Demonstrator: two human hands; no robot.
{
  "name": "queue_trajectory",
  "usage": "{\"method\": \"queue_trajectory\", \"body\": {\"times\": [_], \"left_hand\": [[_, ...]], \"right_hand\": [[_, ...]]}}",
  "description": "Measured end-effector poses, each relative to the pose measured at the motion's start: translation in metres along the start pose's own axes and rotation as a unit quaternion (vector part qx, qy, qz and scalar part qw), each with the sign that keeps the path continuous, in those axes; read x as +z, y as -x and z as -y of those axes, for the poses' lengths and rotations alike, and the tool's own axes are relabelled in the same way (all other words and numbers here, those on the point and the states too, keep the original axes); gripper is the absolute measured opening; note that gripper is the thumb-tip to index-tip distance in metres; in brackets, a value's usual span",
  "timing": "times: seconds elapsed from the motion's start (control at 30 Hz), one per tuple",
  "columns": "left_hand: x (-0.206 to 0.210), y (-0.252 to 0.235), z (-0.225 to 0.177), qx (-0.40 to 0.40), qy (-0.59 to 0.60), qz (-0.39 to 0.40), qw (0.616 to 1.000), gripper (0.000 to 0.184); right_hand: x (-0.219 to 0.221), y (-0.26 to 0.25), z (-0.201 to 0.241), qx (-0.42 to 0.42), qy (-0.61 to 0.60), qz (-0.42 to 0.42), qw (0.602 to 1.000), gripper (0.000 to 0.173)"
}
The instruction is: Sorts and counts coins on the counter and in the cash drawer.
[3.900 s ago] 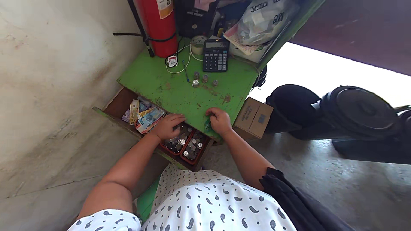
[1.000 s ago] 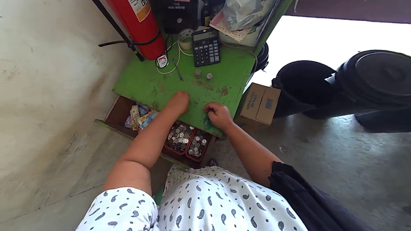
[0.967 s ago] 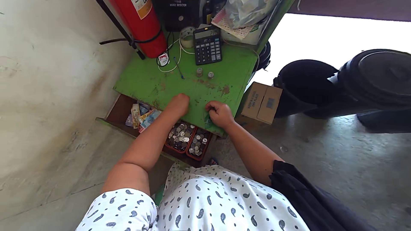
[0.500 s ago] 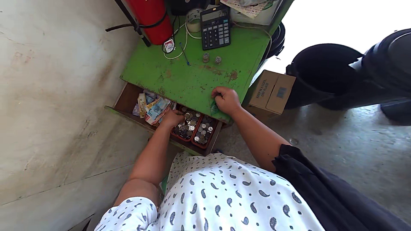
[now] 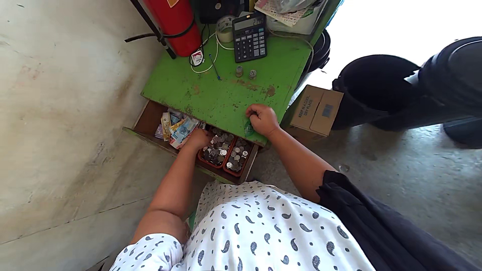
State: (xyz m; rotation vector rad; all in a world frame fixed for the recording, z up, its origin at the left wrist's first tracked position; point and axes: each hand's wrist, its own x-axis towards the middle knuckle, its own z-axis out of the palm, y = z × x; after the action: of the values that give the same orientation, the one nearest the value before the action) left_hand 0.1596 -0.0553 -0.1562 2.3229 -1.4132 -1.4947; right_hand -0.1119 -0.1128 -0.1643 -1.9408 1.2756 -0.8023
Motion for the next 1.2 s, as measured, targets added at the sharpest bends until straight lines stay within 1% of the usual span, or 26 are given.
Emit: {"method": "queue_trajectory", "body": {"times": [0.07, 0.1, 0.13, 0.17, 0.23, 0.33, 0.43, 0.47, 0.53, 0.6, 0.7, 0.77, 0.87, 0.97, 1.03, 1.1, 1.2], "left_hand": [[-0.013, 0.019, -0.019, 0.01, -0.053, 0.043, 0.998, 0.024], [-0.019, 0.028, -0.033, 0.026, -0.067, 0.062, 0.995, 0.023], [-0.025, 0.034, -0.047, 0.054, -0.09, 0.065, 0.992, 0.022], [-0.031, 0.037, -0.063, 0.09, -0.119, 0.051, 0.988, 0.022], [-0.04, 0.033, -0.097, 0.164, -0.174, -0.011, 0.971, 0.024], [-0.046, -0.001, -0.148, 0.242, -0.192, -0.095, 0.946, 0.029], [-0.045, -0.048, -0.192, 0.29, -0.21, -0.146, 0.922, 0.046], [-0.044, -0.063, -0.203, 0.308, -0.226, -0.155, 0.911, 0.049], [-0.042, -0.089, -0.218, 0.338, -0.284, -0.15, 0.884, 0.049], [-0.039, -0.105, -0.224, 0.334, -0.349, -0.127, 0.866, 0.048], [-0.036, -0.109, -0.227, 0.307, -0.392, -0.117, 0.859, 0.033], [-0.036, -0.102, -0.223, 0.294, -0.404, -0.114, 0.859, 0.03], [-0.029, -0.082, -0.209, 0.266, -0.412, -0.113, 0.864, 0.033], [-0.015, -0.053, -0.181, 0.246, -0.42, -0.129, 0.864, 0.04], [-0.009, -0.03, -0.155, 0.241, -0.413, -0.124, 0.869, 0.036], [-0.013, -0.004, -0.126, 0.239, -0.375, -0.077, 0.892, 0.029], [-0.024, 0.031, -0.081, 0.199, -0.322, 0.043, 0.924, 0.026]], "right_hand": [[0.0, -0.001, 0.0, 0.004, -0.001, -0.002, 1.0, 0.028], [0.0, -0.002, 0.0, 0.007, -0.003, -0.001, 1.0, 0.028], [-0.001, -0.002, 0.0, 0.01, -0.006, 0.002, 1.0, 0.027], [-0.002, -0.002, 0.001, 0.012, -0.01, 0.006, 1.0, 0.027], [-0.002, -0.002, 0.0, 0.008, -0.015, 0.006, 1.0, 0.027], [-0.003, -0.001, 0.0, 0.005, -0.015, 0.006, 1.0, 0.027], [-0.003, -0.002, 0.0, 0.009, -0.014, 0.012, 1.0, 0.027], [-0.003, -0.002, 0.0, 0.011, -0.013, 0.014, 1.0, 0.027], [-0.002, -0.002, -0.001, 0.013, -0.013, 0.012, 1.0, 0.026], [-0.002, 0.0, -0.001, 0.012, -0.014, 0.009, 1.0, 0.026], [-0.003, 0.0, 0.0, 0.012, -0.019, 0.012, 1.0, 0.026], [-0.001, -0.002, -0.002, 0.006, -0.017, 0.01, 1.0, 0.026], [-0.002, 0.001, 0.001, 0.007, -0.013, 0.013, 1.0, 0.027], [-0.002, 0.001, 0.0, -0.003, -0.007, 0.005, 1.0, 0.027], [-0.001, 0.001, -0.001, -0.01, -0.006, 0.001, 1.0, 0.027], [-0.001, 0.0, -0.002, -0.01, -0.007, 0.0, 1.0, 0.027], [-0.001, -0.001, -0.001, -0.003, -0.009, 0.006, 1.0, 0.028]]}}
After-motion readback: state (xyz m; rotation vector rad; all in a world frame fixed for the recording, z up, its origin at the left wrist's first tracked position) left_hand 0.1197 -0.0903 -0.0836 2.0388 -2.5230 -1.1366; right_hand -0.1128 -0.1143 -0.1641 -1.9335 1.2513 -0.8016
